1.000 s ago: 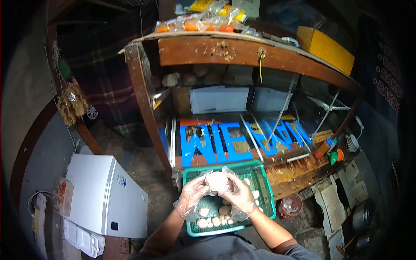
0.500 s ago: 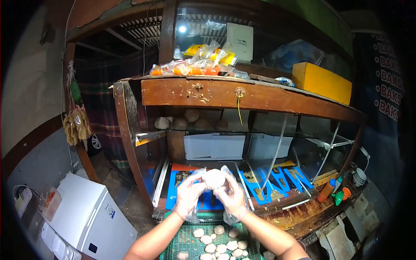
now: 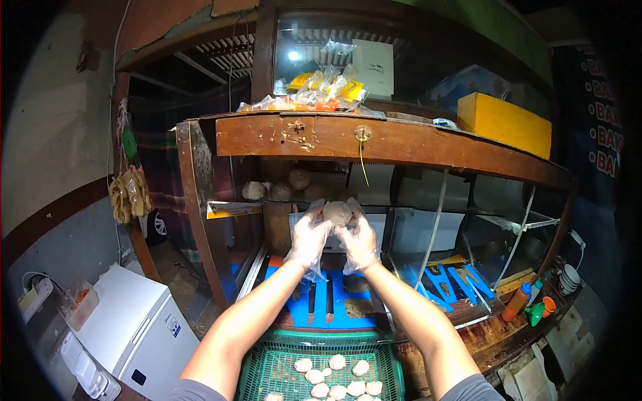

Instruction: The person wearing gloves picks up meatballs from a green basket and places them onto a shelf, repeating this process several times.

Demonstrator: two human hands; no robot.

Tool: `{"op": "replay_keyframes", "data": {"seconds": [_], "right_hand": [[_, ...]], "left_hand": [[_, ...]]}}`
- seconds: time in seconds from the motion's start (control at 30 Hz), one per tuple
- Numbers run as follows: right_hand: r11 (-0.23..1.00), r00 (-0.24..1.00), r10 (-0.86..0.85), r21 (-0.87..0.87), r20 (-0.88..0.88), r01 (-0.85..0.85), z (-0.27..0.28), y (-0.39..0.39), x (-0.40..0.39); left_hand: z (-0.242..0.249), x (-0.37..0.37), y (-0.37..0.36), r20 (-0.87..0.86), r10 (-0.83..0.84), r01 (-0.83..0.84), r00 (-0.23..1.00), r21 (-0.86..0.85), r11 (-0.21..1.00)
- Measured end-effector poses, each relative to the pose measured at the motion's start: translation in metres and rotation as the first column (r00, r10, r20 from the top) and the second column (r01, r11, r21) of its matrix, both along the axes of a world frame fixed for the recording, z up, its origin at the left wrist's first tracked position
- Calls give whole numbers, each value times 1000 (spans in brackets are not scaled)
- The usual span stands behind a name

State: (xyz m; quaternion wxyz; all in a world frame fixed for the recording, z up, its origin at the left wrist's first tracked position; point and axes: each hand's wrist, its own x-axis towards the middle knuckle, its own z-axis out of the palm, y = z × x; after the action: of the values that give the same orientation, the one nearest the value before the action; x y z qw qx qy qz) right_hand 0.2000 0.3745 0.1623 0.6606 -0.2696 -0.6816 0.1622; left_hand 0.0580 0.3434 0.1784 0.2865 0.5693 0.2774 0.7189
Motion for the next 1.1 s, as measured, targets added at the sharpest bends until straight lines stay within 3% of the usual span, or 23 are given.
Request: {"op": "replay_keyframes", "data": {"seconds": [0.07,0.13,0.2,0.23,0.3,0.33,0.4,0.47,0.53,0.57,0.6,0.63,0.7,0.73,0.8,0.83,0.97,1.03,1.1], "right_hand": [[977,982,-163,154,96,147,19,2,1],[975,971,-204,113,126,190,24,22,-1],[954,940,-259,-93,224,285,34,24,-2],[956,941,-261,-75,218,282,33,35,-2],[946,947,-302,156,107,284,15,70,-4],[963,958,-262,98,116,252,14,80,-5],[948,932,-318,53,174,314,17,84,-1],[923,898,-374,-3,234,385,22,85,1],[975,972,-216,80,91,209,18,113,3],[975,972,-216,77,90,210,20,114,6],[970,960,-231,-45,156,241,34,93,6],[948,945,-235,-163,226,275,45,75,6],[938,945,-237,-200,227,284,49,62,7],[926,942,-244,-232,231,297,48,59,7],[958,948,-193,-159,255,237,45,60,9],[982,949,-143,-81,280,172,43,63,11],[985,922,-164,1,350,175,42,56,21],[959,904,-265,-7,336,284,40,42,27],[957,900,-290,73,325,282,43,3,35]], "left_hand": [[17,2,1,-189,250,-256,949,-8,967],[11,3,37,-167,312,-302,935,82,950],[10,7,44,-190,400,-381,897,129,915],[10,8,52,-214,442,-408,871,185,894],[6,13,62,-212,448,-420,869,164,892],[10,15,59,-207,453,-424,867,170,890],[18,17,56,-271,348,-362,897,-2,932],[25,15,60,-339,345,-364,875,10,931],[25,17,73,-400,337,-361,852,15,932],[24,17,82,-390,286,-310,875,2,951],[23,15,87,-380,236,-260,894,-12,966],[24,16,81,-382,236,-263,893,-18,965],[29,20,63,-540,384,-396,749,99,913],[27,20,61,-541,381,-397,750,92,913],[24,19,59,-464,254,-195,848,172,966],[22,19,62,-459,255,-198,851,170,965],[17,17,67,-499,378,-333,780,181,925],[19,15,55,-532,402,-388,745,145,910],[24,13,28,-220,80,-83,972,-4,997]]}}
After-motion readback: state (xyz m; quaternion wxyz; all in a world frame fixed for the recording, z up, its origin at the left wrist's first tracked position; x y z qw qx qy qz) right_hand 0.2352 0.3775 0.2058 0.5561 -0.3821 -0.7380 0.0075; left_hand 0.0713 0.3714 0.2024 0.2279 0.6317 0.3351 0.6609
